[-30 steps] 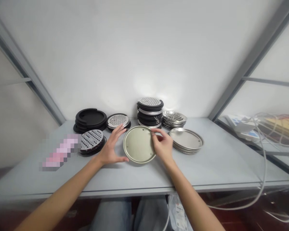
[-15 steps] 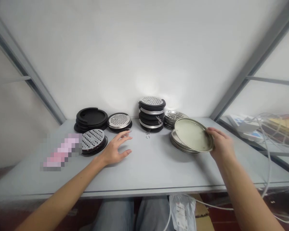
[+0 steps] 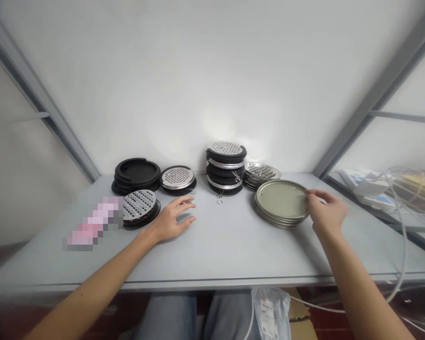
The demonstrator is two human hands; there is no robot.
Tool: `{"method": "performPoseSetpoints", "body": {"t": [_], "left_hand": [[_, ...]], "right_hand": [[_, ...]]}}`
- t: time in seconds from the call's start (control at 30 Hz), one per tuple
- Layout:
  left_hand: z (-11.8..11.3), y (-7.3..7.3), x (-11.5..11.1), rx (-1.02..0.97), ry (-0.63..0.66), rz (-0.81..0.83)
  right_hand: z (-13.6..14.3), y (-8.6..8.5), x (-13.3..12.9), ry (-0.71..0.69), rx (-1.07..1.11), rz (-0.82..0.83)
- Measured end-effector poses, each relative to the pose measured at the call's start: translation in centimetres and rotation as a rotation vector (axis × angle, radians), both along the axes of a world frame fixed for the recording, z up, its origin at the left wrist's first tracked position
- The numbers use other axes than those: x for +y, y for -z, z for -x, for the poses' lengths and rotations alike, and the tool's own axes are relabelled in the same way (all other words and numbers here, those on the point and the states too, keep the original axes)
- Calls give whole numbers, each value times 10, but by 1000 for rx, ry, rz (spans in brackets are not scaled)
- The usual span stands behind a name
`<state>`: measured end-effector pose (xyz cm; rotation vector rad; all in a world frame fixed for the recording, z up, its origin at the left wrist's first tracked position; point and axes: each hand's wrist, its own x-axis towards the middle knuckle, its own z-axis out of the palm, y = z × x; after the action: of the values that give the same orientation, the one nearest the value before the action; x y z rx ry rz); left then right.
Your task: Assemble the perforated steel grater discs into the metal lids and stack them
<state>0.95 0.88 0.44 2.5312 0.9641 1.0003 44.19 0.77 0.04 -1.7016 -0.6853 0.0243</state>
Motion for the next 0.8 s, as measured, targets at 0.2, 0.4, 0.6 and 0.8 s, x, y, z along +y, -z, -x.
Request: {"method": "performPoseSetpoints", "body": {"t": [0.2,0.4,0.6,0.8], "left_hand": [[0,2,2,-6,-22,-18],[0,0,1,-19,-29,-34],[-1,2,1,-14,-25,-33],[0,0,1,9,-20,-17]], "right_hand": [[-10,7,-10,-80,-260,279],[-7,4,-17,-172,-312,472],[11,-9,-16,-206,-611,501],[30,-24,14,-388,-830,574]]}}
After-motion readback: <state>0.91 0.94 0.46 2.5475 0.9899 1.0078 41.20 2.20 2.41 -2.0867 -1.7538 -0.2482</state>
